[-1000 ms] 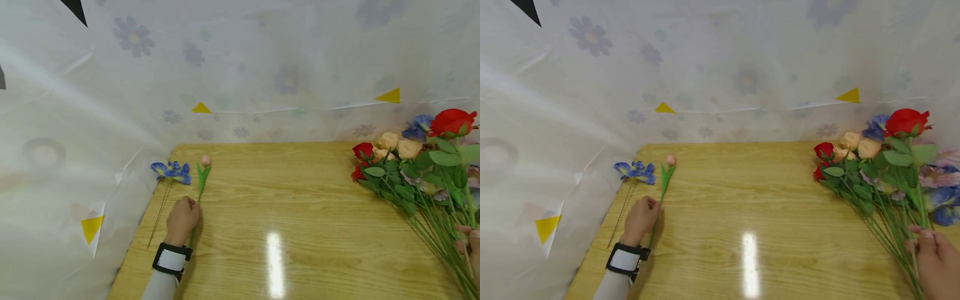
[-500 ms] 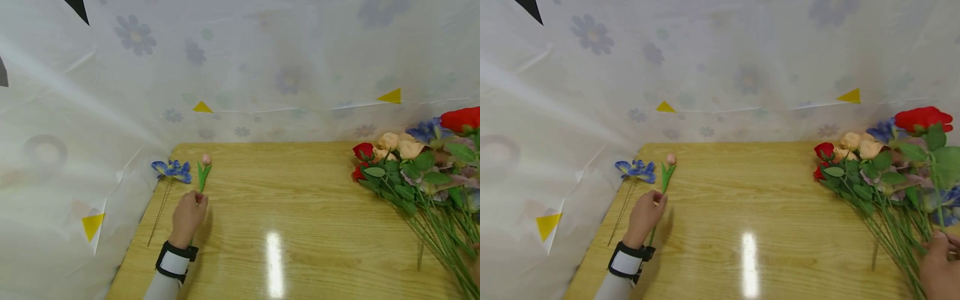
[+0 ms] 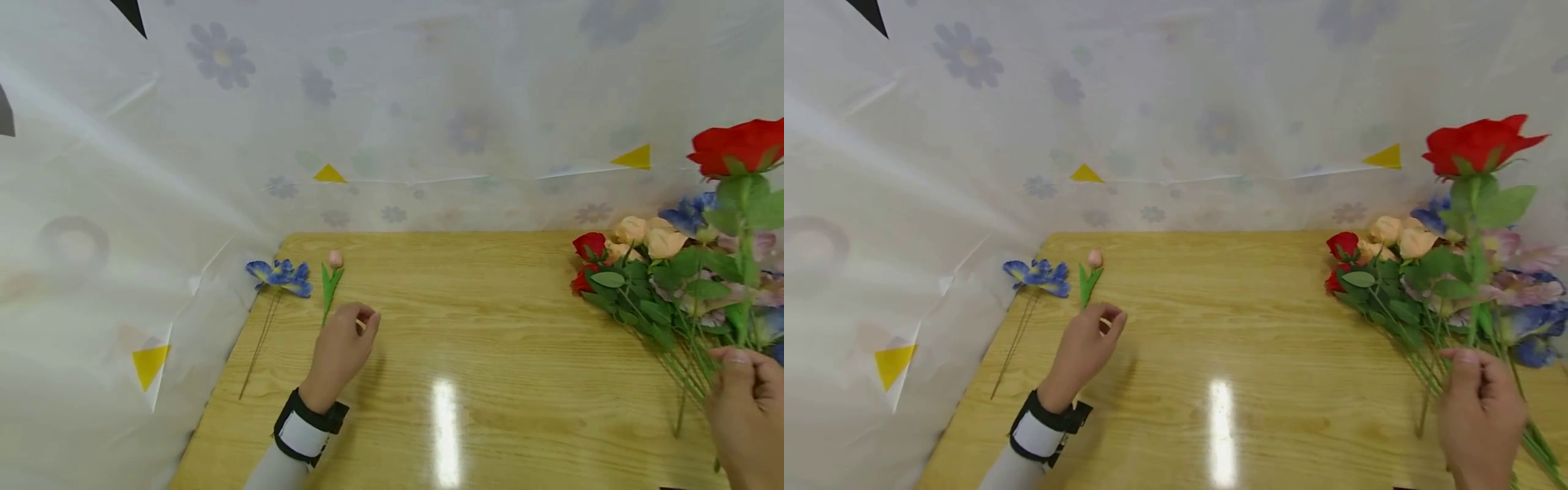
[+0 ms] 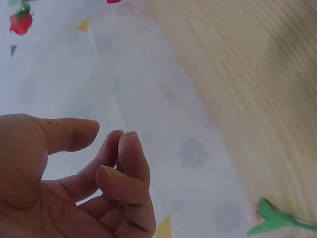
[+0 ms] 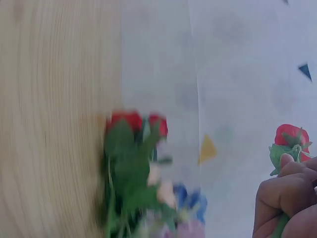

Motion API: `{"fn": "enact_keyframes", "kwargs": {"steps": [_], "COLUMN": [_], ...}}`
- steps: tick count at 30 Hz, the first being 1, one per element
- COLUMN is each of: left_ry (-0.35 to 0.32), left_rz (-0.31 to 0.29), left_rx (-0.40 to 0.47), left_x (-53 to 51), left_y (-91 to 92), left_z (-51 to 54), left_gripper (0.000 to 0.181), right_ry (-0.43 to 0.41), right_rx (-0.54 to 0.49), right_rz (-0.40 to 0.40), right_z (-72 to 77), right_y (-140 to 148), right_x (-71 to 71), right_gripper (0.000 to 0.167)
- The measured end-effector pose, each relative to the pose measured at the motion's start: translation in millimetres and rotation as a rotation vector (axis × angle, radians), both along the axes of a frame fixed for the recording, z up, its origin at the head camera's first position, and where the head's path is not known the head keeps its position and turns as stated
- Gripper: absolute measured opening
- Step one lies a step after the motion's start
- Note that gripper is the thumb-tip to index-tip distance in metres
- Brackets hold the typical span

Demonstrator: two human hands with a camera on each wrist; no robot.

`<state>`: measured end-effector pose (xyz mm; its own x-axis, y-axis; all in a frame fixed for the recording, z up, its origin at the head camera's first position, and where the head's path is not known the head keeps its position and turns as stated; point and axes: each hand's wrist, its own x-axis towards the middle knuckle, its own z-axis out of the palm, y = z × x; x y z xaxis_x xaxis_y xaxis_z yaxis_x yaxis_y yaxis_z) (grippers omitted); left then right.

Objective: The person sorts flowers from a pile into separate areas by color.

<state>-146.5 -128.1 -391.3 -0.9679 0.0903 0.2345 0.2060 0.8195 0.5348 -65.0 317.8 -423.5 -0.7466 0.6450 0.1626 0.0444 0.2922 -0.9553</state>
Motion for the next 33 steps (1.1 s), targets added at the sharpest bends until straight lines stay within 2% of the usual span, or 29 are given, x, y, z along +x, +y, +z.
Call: {"fn": "enact_keyframes", "kwargs": {"steps": [1,3,5,8,11,19,23,28,30,33], "left_ry": [0.005,0.006,0.005,0.015,0.021,-0.067,-0.096,-0.176,-0.207,-0.199], "left_rz": [-0.028,-0.086,-0.148,-0.221,-0.28,-0.484,-0.547,-0.616,-0.621,-0.602], "left_rx": [0.003,0.013,0.022,0.037,0.064,0.184,0.224,0.302,0.339,0.379], "left_x": [1.1,3.1,3.5,2.5,2.1,13.0,17.9,22.3,24.0,26.9], "left_y": [5.1,15.9,26.1,40.0,51.5,81.2,96.8,115.5,121.7,128.4], "left_z": [1.3,4.5,6.4,9.0,10.0,13.0,17.6,21.9,22.2,21.5], "left_gripper": [0.014,0.015,0.016,0.019,0.02,0.028,0.033,0.035,0.035,0.034], "right_ry": [-0.019,-0.021,0.012,0.085,0.096,0.124,0.156,0.168,0.163,0.16], "right_rx": [0.046,-0.029,-0.055,-0.162,-0.192,-0.284,-0.297,-0.272,-0.266,-0.263], "right_rz": [0.019,0.092,0.182,0.322,0.427,0.576,0.643,0.72,0.734,0.752], "right_z": [2.4,7.2,8.6,8.7,5.9,-2.0,-3.2,0.9,1.5,1.7], "right_y": [-9.7,-26.5,-40.6,-57.7,-71.9,-108.2,-127.4,-145.3,-151.0,-158.6], "right_x": [-0.1,-1.4,-2.5,-2.0,1.6,5.9,4.9,4.3,5.1,6.3], "right_gripper": [0.026,0.029,0.031,0.031,0.03,0.03,0.028,0.025,0.025,0.025]}}
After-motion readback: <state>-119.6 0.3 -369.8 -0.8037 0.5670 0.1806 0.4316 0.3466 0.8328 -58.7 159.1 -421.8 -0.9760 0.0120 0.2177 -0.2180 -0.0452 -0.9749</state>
